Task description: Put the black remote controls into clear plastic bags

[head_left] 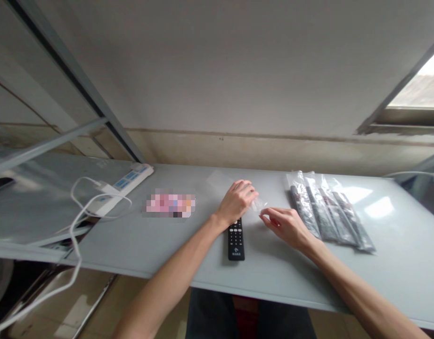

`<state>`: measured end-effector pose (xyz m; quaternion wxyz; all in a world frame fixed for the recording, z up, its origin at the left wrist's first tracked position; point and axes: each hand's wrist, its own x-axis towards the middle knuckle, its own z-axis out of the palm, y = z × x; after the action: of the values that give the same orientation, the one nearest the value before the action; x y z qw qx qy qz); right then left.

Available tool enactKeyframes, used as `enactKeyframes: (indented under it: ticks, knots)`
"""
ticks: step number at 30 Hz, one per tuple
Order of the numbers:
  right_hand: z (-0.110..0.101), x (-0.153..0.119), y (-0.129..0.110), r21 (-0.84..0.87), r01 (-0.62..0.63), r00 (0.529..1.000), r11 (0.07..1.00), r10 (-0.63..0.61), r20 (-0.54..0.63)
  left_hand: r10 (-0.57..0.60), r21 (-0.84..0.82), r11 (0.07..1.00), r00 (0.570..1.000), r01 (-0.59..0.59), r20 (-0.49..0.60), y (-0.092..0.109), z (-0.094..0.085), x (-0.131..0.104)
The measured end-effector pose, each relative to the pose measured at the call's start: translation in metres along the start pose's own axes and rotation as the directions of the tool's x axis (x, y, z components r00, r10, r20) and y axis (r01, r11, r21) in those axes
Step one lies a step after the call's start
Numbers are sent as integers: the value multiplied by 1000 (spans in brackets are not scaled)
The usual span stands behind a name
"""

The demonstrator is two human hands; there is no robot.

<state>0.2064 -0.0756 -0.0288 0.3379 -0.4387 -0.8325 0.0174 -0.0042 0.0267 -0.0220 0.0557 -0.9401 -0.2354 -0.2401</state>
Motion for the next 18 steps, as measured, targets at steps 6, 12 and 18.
enactKeyframes:
  ticks: [6,12,18]
  knots:
    - [6,-3,1,-37,-9,1000,999,9,-19,39,-1,999,999,-39,4,2,4,-1]
    - [1,0,7,-83,2,999,997,-6,-51,20,-4,1000,998,-20,57,5,2,1]
    - [1,2,1,-124,44,993,991,-57,-102,-9,-33,999,993,13,117,3,0,1]
